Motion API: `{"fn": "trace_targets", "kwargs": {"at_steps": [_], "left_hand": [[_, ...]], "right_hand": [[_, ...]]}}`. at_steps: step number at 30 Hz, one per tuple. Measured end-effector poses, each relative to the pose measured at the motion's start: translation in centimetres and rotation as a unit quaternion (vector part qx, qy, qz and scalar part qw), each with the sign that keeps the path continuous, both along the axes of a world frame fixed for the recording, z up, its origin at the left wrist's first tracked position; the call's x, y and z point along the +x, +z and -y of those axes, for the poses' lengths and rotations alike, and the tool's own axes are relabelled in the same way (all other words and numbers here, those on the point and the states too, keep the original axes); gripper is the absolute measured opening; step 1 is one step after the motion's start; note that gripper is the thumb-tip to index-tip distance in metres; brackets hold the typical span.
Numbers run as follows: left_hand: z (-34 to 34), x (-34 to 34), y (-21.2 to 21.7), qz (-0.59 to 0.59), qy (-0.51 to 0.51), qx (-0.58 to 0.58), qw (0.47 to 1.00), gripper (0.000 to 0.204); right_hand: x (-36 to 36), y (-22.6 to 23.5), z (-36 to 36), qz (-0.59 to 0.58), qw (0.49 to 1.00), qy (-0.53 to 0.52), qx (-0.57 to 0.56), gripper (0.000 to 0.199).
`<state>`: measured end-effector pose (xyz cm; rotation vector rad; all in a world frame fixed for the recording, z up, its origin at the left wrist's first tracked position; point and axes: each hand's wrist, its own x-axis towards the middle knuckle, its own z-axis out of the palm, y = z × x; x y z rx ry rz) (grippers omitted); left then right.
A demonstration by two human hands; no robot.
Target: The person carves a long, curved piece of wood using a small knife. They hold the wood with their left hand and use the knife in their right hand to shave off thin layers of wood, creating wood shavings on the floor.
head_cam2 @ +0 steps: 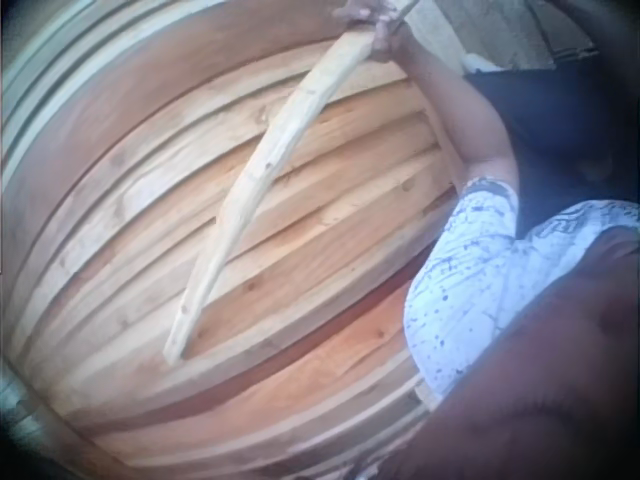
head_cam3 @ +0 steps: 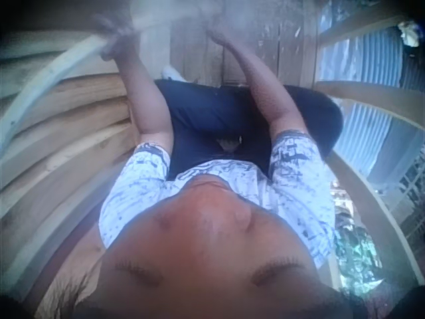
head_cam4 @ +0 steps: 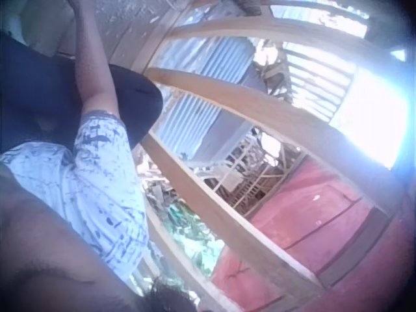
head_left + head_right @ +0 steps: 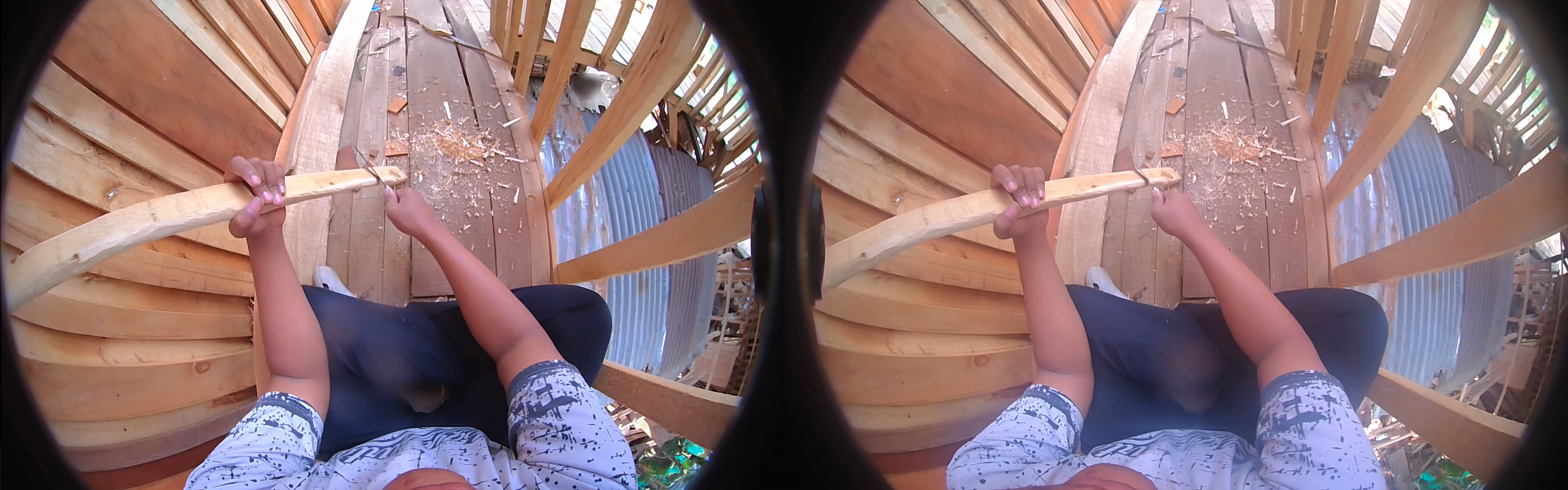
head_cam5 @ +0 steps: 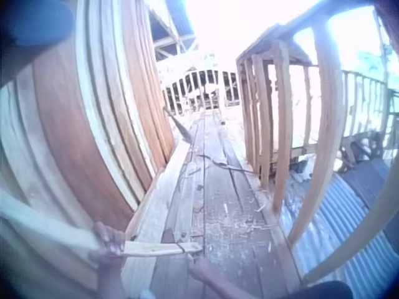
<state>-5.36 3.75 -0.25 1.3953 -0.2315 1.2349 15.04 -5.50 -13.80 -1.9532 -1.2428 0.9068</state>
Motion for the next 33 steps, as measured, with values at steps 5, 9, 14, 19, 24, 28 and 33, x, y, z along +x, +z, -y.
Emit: {"fn": "trace_targets", "kwargs": {"at_steps": [5, 9, 14, 19, 24, 28, 33], "left_hand": [[0.1, -0.4, -0.2, 0.019, 0.02, -0.023, 0.999, 0.027], [0.2, 0.0, -0.2, 0.018, 0.021, -0.02, 0.999, 0.027], [-0.2, 0.0, -0.4, 0.02, 0.013, -0.014, 1.0, 0.028], [-0.2, -0.5, -0.4, 0.022, 0.015, -0.018, 0.999, 0.027], [-0.3, 0.8, 0.2, 0.018, 0.0, -0.011, 1.0, 0.027], [-0.2, -1.0, -0.4, 0.012, 0.009, -0.006, 1.0, 0.027], [-0.1, -0.3, 0.0, 0.011, 0.007, -0.011, 1.0, 0.027]], "right_hand": [[-5.2, 5.2, 1.2, -0.032, 0.988, 0.045, 0.143, 0.049], [-3.0, 3.1, 0.5, -0.023, 0.992, 0.045, 0.118, 0.049], [-1.3, 0.6, 0.2, 0.041, 0.998, -0.009, 0.039, 0.048], [-5.2, 5.9, 1.2, -0.018, 0.988, 0.059, 0.14, 0.047], [0.4, -0.8, -0.3, 0.038, 0.997, -0.021, 0.066, 0.045], [-5.8, 5.6, 1.3, -0.005, 0.994, 0.028, 0.108, 0.048], [-3.2, 2.5, 0.3, 0.005, 0.988, 0.056, 0.147, 0.047]]}}
